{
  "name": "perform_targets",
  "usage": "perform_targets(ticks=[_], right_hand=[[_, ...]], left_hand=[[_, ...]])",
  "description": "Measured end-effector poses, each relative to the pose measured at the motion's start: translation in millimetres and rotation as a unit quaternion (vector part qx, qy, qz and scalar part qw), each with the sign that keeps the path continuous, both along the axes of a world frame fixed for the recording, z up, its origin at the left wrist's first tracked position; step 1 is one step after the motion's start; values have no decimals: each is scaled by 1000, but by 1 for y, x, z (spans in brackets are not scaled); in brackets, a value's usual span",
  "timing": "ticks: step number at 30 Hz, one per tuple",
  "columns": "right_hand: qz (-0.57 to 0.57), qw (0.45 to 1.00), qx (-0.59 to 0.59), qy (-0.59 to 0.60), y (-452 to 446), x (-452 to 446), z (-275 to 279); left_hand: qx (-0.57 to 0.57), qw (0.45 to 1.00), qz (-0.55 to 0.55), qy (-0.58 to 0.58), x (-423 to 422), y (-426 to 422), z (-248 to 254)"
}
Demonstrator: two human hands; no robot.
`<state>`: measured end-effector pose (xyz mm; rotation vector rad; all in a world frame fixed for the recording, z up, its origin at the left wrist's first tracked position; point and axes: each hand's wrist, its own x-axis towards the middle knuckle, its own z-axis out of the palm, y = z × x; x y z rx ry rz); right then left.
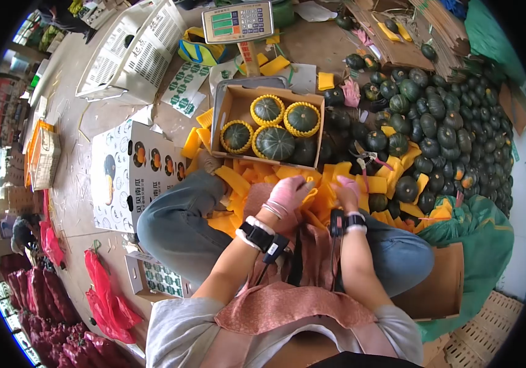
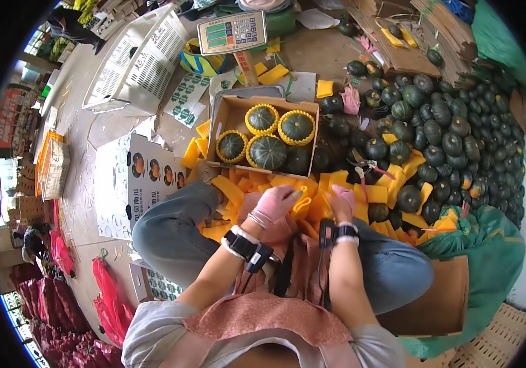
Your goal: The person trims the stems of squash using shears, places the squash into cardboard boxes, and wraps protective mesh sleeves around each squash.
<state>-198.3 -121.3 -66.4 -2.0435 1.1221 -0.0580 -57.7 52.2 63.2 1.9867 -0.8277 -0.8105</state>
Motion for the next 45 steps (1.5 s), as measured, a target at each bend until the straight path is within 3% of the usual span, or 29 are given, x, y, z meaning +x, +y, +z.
perform_targets(ticks=[1,2,3,4,6,7,11,14,16,18,20,22,23,24,26,28,29,32,33,34,36,37,38,39,40,43,45], right_hand=[[46,997,-58,-3,-5,-9,-42],[74,988,-4,135,-4,-1,-22],[48,994,32,92,-1,-5,-45],[106,987,110,52,-9,-15,-73],[-5,991,56,125,38,10,-17],[26,981,108,161,45,18,2],[98,973,-14,210,56,29,53],[141,955,-210,152,61,24,90],[130,977,-165,-34,68,19,108],[87,975,-91,-183,79,15,110],[139,961,-103,-214,84,11,129],[-30,937,130,-322,96,-4,87],[-22,843,346,-411,92,4,106],[-10,696,550,-460,90,10,137],[-10,714,544,-441,88,19,151],[29,719,532,-446,80,20,139],[91,732,499,-455,78,25,139],[62,817,362,-446,90,31,126],[45,844,328,-422,91,31,123],[75,849,284,-439,87,33,119],[-38,859,289,-421,82,29,105],[-116,818,300,-477,88,32,107],[-119,839,252,-468,83,32,94],[-45,901,76,-425,81,31,90],[32,925,-103,-365,80,32,100],[121,922,-186,-317,88,37,137],[79,924,-114,-357,87,37,118]], left_hand=[[3,999,-49,-13,-9,3,0],[5,995,-95,-28,-17,7,1],[12,993,-117,-13,-23,13,11],[19,988,-150,-15,-26,18,12],[62,983,-171,10,-22,32,22],[66,986,-150,0,-20,39,12],[47,996,-69,-36,-11,49,-4],[7,1000,7,28,-12,40,-2],[-30,994,44,97,-12,34,4],[-110,976,-23,185,-11,33,27],[-223,938,-22,264,-19,27,54],[-260,925,-54,271,-15,22,77],[-174,979,-89,53,-5,23,55],[-148,985,-92,0,-1,25,65],[-208,976,-67,9,7,30,66],[-277,952,-66,108,13,31,44],[-271,954,-66,111,14,29,33],[-320,909,-63,259,7,29,25],[-367,914,-58,163,6,27,17],[-336,910,-46,239,4,30,30],[-259,912,48,313,0,35,51],[-219,958,22,186,1,36,51],[-172,983,-4,57,2,36,50],[-146,989,0,-30,2,33,50],[-142,988,38,-37,-2,31,49],[-142,978,143,-49,-13,22,40],[-172,956,147,189,-13,21,35]])
